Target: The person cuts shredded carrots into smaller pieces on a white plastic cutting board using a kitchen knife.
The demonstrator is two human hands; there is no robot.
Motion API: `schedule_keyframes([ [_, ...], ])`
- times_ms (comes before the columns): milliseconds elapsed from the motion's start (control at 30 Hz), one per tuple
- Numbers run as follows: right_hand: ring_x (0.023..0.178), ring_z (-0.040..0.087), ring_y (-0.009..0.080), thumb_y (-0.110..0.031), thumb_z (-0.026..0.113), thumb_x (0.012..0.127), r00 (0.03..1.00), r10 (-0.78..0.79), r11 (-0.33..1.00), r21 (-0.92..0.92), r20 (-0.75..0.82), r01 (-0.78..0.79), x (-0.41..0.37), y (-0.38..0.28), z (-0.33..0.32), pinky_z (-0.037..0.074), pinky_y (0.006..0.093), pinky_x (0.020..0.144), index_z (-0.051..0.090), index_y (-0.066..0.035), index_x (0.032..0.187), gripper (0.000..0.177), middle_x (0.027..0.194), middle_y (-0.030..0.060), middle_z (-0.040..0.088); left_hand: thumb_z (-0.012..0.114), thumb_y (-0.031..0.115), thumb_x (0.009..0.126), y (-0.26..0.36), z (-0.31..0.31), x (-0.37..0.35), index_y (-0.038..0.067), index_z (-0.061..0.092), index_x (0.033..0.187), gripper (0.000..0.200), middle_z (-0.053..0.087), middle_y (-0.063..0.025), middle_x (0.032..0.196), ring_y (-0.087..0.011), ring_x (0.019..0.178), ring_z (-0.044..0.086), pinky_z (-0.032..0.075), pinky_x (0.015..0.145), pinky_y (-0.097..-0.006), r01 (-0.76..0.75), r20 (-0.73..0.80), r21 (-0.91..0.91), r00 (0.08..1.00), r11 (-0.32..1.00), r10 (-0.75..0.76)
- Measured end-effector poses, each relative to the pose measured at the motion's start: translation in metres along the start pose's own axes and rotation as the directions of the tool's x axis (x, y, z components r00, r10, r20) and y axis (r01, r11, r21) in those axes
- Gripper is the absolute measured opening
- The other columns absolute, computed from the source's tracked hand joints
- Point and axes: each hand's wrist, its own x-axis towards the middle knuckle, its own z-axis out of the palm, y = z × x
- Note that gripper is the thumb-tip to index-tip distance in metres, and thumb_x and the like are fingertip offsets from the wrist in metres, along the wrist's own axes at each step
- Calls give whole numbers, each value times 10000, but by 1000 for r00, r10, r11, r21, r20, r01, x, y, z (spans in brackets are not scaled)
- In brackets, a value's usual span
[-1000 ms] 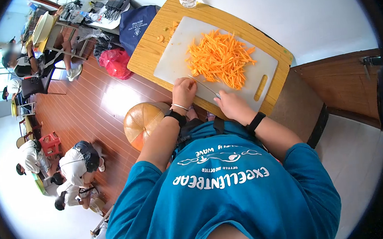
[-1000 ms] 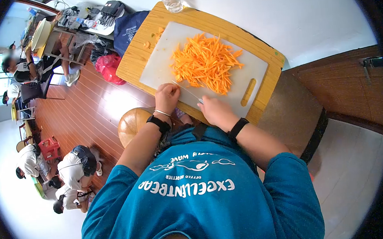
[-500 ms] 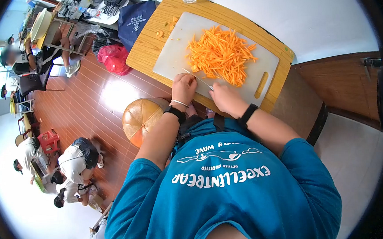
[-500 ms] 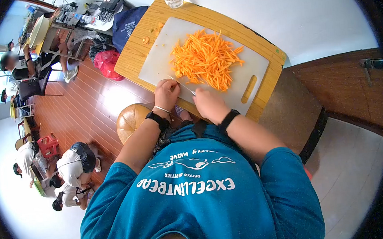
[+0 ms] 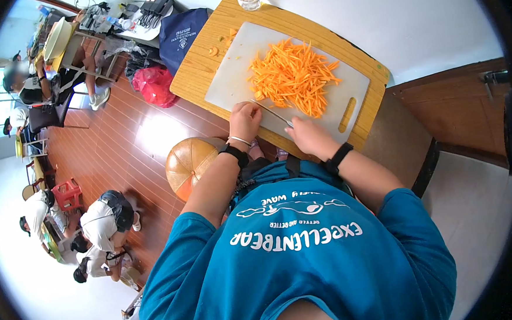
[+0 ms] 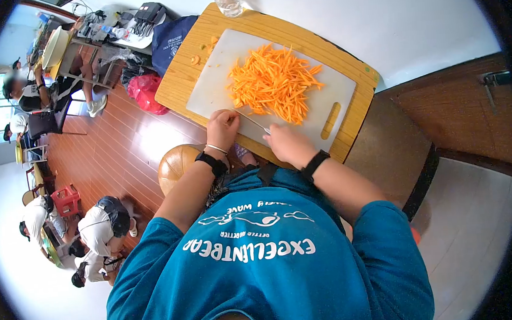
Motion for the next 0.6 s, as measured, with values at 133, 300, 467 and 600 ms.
schedule_keyframes([
  [133, 770, 635, 440, -336, 487, 981, 999, -19, 1000, 22, -50, 20, 7, -7, 1, 494, 539, 678, 533, -9, 974, 330, 797, 244, 651, 706, 89, 768, -3, -5, -2, 26, 696, 823, 84, 677, -117, 872, -285, 822, 647, 533, 727, -352, 13, -23, -45, 1000, 999, -14],
  [300, 782, 638, 439, -351, 495, 975, 998, -56, 998, -21, -43, 55, 7, -5, 4, 500, 534, 685, 540, -17, 989, 338, 814, 240, 656, 710, 62, 757, -8, -2, -4, 7, 694, 809, 78, 673, -118, 877, -262, 767, 652, 536, 686, -324, -37, -88, -70, 996, 997, 30],
  [467, 810, 645, 435, -351, 494, 974, 1000, 27, 1000, -12, -1, -27, 6, -15, 1, 507, 532, 699, 545, -25, 999, 330, 848, 233, 663, 707, 62, 760, -9, 4, -3, -5, 694, 799, 78, 662, -126, 884, -270, 774, 653, 538, 694, -328, 31, -72, -54, 997, 998, -35],
  [600, 822, 646, 433, -339, 484, 980, 999, 43, 999, 12, 18, -43, 7, -10, 7, 504, 537, 708, 546, -24, 1004, 322, 856, 232, 665, 701, 61, 761, -7, 4, -3, -7, 689, 795, 77, 652, -132, 891, -273, 805, 649, 538, 701, -335, 31, -60, -41, 998, 999, -33],
])
